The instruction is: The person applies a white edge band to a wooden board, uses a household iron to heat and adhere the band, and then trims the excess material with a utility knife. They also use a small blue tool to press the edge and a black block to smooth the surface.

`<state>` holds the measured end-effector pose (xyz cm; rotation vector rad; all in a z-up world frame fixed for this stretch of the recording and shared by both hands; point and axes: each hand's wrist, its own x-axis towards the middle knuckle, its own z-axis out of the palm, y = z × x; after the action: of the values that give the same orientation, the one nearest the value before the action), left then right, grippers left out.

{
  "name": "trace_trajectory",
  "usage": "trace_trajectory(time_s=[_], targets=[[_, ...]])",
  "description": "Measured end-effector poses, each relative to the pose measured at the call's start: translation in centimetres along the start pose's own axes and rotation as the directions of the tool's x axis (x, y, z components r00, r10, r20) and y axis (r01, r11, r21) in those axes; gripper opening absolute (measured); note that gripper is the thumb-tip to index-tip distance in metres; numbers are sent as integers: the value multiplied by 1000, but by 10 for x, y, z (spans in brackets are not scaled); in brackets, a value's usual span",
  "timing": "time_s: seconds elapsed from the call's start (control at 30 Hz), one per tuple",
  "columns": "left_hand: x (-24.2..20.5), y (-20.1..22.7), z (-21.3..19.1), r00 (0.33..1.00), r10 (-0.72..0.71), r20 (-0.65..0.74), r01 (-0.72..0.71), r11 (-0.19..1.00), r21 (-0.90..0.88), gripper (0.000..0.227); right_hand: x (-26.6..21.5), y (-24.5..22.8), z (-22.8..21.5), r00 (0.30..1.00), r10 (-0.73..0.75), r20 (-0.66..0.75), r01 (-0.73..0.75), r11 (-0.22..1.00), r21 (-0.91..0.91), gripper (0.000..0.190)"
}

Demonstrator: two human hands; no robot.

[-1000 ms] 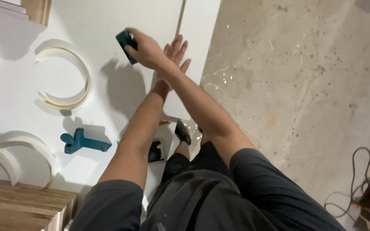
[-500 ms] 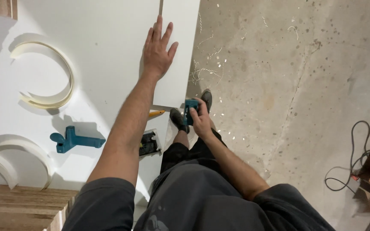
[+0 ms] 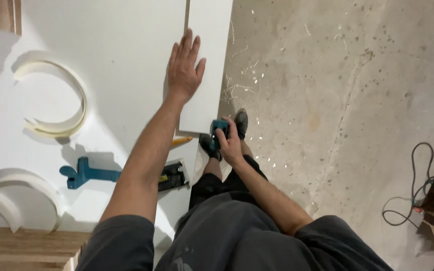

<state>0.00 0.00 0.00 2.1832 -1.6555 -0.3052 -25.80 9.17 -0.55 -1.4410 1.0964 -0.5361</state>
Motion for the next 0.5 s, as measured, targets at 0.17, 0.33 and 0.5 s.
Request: trace_trajectory(time_s=[0.17, 0.33, 0.5], targets=[[-6, -5, 8, 995, 58, -78, -60, 998, -29, 59, 23, -3, 2, 990, 140, -18, -139, 989, 44, 43], [-5, -7, 13, 992, 105, -73, -100, 993, 67, 62, 109, -1, -7, 998, 32, -52, -27, 995, 92, 40], [-6, -12, 22, 971, 163, -177, -141, 981, 130, 64, 198, -32, -21, 985, -145, -96, 156, 980, 125, 40]])
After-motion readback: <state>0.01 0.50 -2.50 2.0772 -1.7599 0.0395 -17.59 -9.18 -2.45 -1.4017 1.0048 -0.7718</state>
